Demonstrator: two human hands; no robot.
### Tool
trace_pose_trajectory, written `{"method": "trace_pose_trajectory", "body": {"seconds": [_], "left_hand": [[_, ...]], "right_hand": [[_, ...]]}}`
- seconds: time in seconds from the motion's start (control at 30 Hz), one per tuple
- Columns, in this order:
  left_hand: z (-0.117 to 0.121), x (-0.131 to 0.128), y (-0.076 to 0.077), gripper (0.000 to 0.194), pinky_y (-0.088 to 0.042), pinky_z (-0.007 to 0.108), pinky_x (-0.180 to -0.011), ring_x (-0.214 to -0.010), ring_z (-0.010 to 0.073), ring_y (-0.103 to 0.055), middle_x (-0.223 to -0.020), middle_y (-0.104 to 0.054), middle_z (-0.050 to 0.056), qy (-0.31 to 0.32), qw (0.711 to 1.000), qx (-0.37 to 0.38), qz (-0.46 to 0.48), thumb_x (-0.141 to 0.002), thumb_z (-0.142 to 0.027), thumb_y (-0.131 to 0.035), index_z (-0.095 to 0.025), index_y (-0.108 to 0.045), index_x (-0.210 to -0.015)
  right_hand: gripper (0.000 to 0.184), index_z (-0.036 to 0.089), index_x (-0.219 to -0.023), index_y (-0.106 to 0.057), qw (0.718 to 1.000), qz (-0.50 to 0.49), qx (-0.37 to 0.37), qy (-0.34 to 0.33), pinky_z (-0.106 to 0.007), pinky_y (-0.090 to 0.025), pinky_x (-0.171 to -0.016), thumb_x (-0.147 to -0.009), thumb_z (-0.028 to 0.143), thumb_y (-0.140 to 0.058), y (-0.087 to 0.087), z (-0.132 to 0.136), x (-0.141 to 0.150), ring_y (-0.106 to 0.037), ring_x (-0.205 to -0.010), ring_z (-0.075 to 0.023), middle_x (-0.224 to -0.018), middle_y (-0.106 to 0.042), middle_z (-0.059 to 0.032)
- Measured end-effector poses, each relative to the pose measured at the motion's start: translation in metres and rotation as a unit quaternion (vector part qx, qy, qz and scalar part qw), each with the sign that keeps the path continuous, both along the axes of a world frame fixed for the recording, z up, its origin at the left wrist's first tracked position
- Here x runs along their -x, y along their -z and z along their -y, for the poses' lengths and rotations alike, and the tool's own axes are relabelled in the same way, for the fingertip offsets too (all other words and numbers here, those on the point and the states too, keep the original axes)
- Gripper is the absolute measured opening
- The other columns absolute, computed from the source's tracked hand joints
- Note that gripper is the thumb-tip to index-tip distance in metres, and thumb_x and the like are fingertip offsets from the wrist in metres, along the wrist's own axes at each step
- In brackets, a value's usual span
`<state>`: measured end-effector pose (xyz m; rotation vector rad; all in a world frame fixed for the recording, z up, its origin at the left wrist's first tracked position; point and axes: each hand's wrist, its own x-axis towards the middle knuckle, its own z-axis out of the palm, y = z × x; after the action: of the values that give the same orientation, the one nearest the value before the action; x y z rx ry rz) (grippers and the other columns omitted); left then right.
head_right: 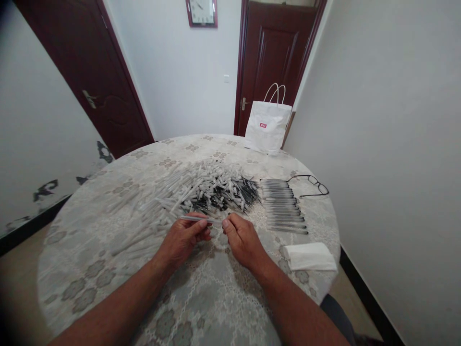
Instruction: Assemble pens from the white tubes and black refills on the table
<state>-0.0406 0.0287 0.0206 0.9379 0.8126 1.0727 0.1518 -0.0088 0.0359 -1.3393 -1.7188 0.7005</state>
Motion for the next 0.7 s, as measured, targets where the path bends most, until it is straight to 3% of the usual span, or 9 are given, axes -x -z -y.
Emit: {"method": "trace_pose_trajectory", "body": {"seconds": [0.7], "left_hand": [[-0.0026,0.001,0.0031,0.03,-0.057,0.032,-0.066,-0.066,0.0142,-0.064,-0.085,-0.07,0.005,0.012,1.0,0.001,0.013,-0.075,-0.035,-0.083,-0.015,-0.069,-0.091]], "right_hand": [[0.05,0.02,-0.07,-0.057,0.998,-0.045,0.052,-0.014,-0.023,-0.041,-0.057,-0.103,0.051,-0.038,0.0035,-0.0013,-0.0002,-0.056,-0.056,-0.0125,-0.063,-0.06,0.0002]]}}
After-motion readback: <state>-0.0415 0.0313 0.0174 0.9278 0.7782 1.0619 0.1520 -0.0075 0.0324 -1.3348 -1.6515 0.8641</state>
